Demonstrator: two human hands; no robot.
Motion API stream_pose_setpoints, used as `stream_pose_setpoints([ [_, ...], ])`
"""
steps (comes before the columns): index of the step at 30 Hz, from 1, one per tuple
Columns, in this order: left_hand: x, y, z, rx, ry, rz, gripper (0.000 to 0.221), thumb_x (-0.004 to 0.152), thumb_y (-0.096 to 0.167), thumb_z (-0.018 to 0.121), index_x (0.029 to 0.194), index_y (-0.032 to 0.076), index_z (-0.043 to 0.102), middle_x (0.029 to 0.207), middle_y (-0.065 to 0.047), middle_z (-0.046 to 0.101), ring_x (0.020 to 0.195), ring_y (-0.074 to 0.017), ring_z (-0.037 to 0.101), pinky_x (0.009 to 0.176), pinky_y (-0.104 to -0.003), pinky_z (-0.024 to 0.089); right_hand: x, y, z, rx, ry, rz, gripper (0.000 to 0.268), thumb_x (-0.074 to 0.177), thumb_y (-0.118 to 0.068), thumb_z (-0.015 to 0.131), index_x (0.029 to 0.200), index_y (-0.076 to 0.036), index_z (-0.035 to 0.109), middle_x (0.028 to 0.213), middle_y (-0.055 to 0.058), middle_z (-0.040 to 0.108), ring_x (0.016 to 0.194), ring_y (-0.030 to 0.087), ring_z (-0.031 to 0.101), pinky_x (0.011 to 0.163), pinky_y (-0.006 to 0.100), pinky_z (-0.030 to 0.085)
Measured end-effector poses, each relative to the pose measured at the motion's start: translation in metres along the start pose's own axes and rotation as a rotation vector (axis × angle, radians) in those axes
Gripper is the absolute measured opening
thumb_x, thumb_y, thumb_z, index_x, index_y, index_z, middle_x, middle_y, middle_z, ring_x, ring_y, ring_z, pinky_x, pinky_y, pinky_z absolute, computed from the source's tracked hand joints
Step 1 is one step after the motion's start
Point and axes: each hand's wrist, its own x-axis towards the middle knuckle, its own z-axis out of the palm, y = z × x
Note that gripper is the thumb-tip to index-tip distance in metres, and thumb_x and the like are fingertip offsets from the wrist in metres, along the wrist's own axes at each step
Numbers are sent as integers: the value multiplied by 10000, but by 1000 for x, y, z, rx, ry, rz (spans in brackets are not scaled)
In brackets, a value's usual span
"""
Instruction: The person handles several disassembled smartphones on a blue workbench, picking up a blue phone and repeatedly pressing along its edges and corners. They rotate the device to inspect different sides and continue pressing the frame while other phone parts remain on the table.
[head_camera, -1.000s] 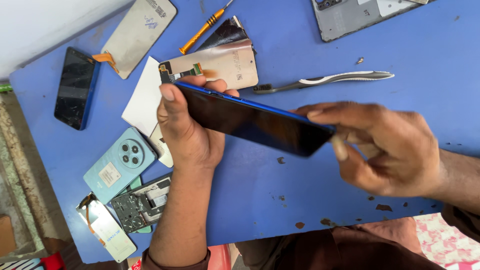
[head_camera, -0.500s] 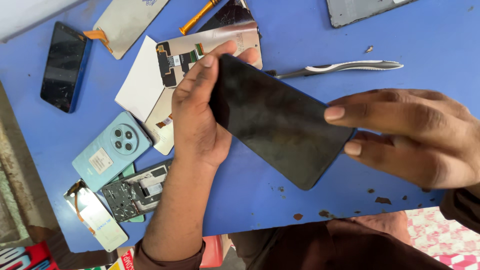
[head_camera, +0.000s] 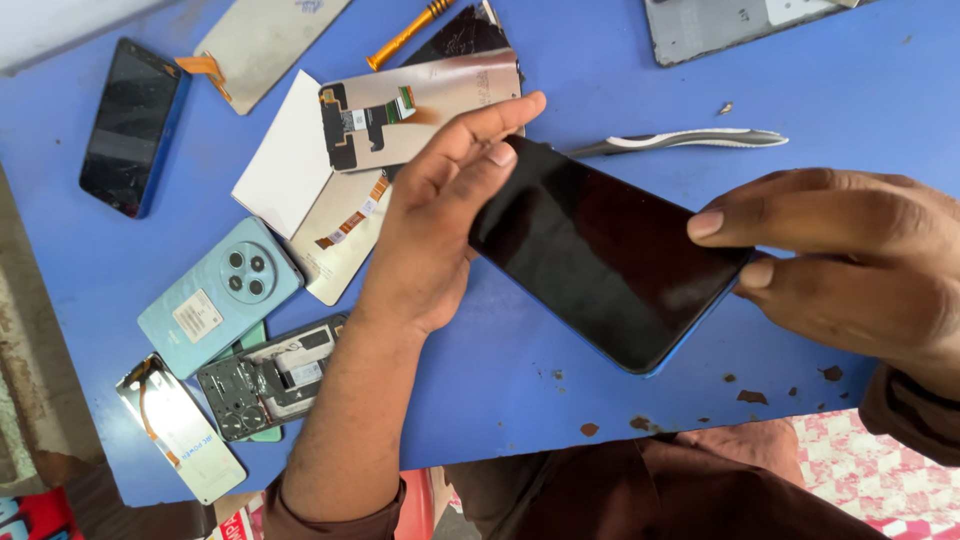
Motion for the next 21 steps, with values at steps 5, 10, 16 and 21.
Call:
stream_pose_setpoints([
  [5,1,4,-5,103,-225,162,672,982,416,747,1442,-7,500,1441,-31,560,1369,-111,510,1185,-274,404,-8,12,0,59,55,175,224,748,135,756,838,-12,612,1130,249,679,722,162,688,537,248,532],
  [10,2,2,-16,333,-375,185,967,690,279,954,1521,32,526,1467,-43,560,1448,-184,532,1293,-323,388,2,9,-4,39,175,266,261,814,114,788,907,64,550,1133,226,690,681,182,683,496,231,522],
  [16,4,0,-19,533,-194,315,992,549,241,978,1447,65,597,1414,-29,583,1366,-184,547,1257,-317,412,29,-7,-11,613,191,565,358,938,-5,620,1241,66,443,1339,258,616,1099,239,716,776,300,680],
  [21,9,-1,-19,660,-84,445,1007,516,291,996,1411,76,587,1363,-24,574,1339,-175,563,1232,-314,431,36,-1,-12,1156,211,620,488,1059,-117,473,1503,49,360,1566,251,472,1326,296,590,980,449,613],
])
